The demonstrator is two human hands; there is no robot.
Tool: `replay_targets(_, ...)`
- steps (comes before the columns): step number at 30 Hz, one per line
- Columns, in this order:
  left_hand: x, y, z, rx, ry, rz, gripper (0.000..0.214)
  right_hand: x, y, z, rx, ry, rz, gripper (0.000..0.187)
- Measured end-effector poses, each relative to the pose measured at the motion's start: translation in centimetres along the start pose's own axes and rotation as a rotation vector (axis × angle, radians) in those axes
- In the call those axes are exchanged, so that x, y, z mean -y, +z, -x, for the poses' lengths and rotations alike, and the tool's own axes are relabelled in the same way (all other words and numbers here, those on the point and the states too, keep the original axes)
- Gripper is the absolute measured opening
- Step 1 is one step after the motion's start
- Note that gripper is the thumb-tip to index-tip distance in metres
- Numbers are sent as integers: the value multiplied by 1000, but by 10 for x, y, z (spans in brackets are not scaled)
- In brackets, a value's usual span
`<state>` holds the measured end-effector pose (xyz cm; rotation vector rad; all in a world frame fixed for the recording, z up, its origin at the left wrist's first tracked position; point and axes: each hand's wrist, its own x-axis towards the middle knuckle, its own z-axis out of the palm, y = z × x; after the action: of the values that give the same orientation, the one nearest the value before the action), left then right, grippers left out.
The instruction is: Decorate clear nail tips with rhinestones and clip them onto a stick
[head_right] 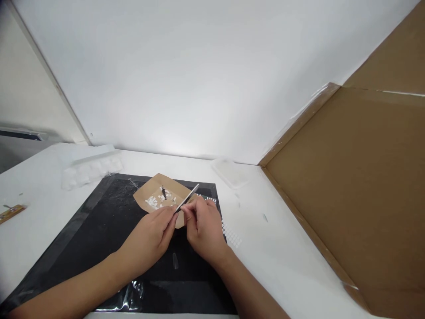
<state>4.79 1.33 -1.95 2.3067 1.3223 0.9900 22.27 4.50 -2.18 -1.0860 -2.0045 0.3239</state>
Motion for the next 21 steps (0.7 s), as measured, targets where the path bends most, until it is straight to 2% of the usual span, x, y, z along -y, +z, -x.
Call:
replay_targets(5,1,1,0,-3,-17,-23,21,1,0,-1,37,-11,-17,19)
replay_targets(9,1,2,0,-11,9,-36,21,0,2,-1,-13,4,1,19)
replay_targets(12,2,2,0,-8,-10,-32,21,-1,3,0,16,-32,-22,18)
replay_targets(16,1,2,0,-6,-35,-31,21,-2,5,0,-52,14,-12,18)
replay_targets(21,1,1,1,2,-46,-14,21,-1,6,0,-10,-29,-35,19)
